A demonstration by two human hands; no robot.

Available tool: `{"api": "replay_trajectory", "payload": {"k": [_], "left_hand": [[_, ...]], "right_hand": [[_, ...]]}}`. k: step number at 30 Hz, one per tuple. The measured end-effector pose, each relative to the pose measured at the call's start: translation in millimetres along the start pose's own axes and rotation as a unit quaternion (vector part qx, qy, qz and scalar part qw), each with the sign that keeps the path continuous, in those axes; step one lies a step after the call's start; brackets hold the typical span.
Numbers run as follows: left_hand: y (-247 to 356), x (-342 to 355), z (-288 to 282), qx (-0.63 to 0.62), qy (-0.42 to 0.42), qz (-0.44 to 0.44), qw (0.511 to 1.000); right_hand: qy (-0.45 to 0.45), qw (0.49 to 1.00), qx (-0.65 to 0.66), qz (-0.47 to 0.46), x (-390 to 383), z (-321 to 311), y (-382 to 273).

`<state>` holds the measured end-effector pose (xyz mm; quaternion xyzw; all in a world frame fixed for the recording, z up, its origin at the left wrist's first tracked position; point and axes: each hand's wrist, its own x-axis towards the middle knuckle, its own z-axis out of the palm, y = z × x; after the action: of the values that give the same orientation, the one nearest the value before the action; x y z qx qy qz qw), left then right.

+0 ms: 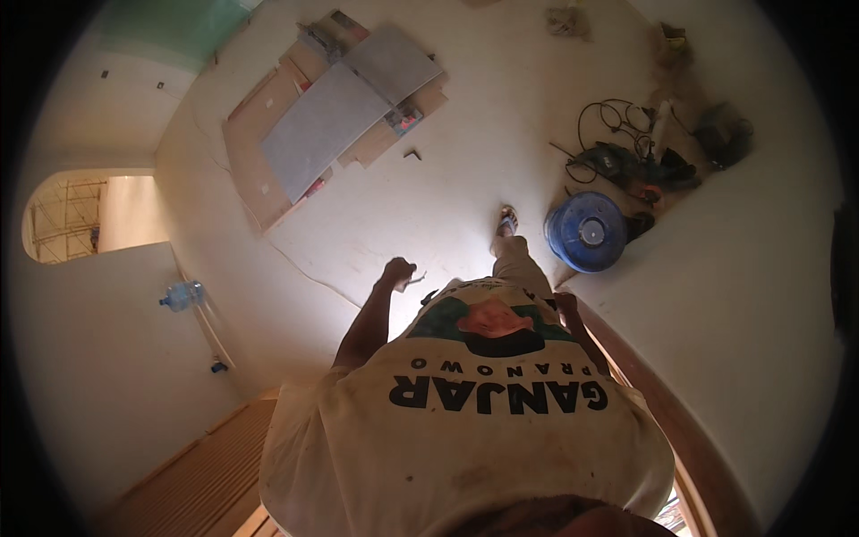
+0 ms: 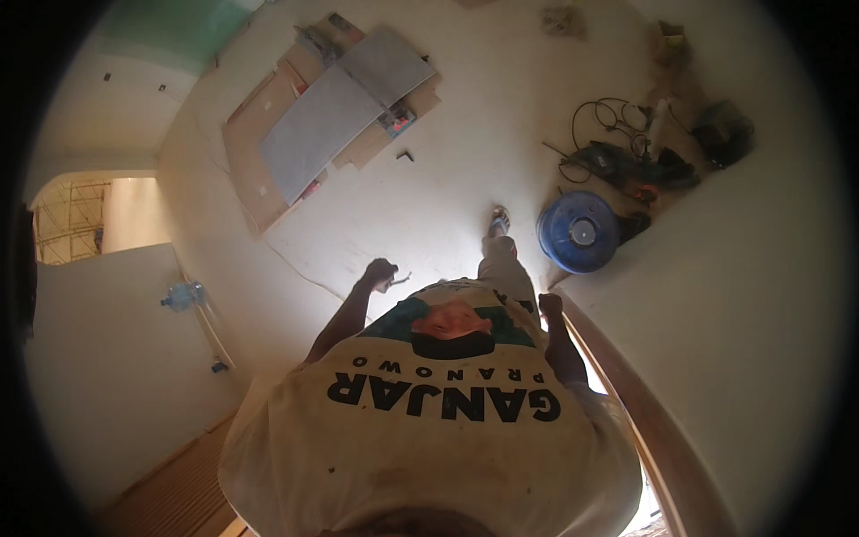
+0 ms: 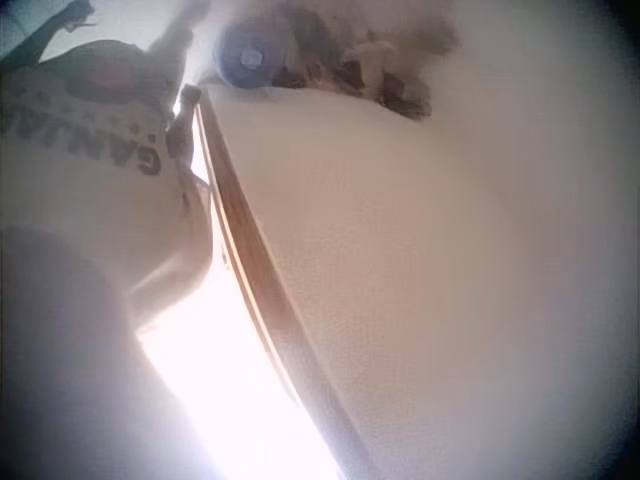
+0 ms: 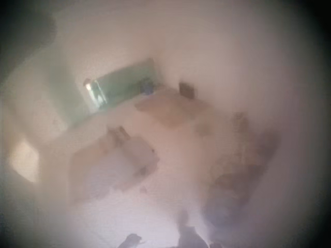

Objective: The person measures a large rectangular tile using a tape measure and marks it with a pencil. They then position the tile on a manual tile cutter, align the cutting wheel with the mark, and apply pressure to score the tile. Finally, they use the cutter's handle to snap the tile along the scored line, separating it into two pieces.

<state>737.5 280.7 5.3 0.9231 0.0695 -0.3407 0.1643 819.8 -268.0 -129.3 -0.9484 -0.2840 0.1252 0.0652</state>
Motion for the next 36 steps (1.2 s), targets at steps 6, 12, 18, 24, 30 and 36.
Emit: {"api": "replay_trajectory", "payload": {"k": [6, 12, 18, 24, 30, 36], "left_hand": [[-34, -15, -46, 0.041, -0.034, -0.012, 0.999], [-25, 45, -166, -0.105, -0.091, -0.104, 0.985], [-10, 125, -263, -0.216, -0.147, -0.206, 0.943], [-44, 214, -369, -0.276, -0.054, -0.225, 0.933], [-46, 296, -449, -0.25, -0.044, -0.244, 0.936], [-8, 356, -491, -0.266, 0.005, -0.237, 0.934]], "right_hand": [[-0.193, 0.852, 0.356, 0.333, 113, -71, -18], [-0.152, 0.831, 0.392, 0.365, 229, -93, -2], [-0.148, 0.804, 0.41, 0.406, 318, -122, -2], [-0.175, 0.776, 0.413, 0.442, 376, -141, 5], [-0.243, 0.741, 0.417, 0.467, 439, -171, 25], [-0.339, 0.652, 0.443, 0.514, 524, -214, 78]]}}
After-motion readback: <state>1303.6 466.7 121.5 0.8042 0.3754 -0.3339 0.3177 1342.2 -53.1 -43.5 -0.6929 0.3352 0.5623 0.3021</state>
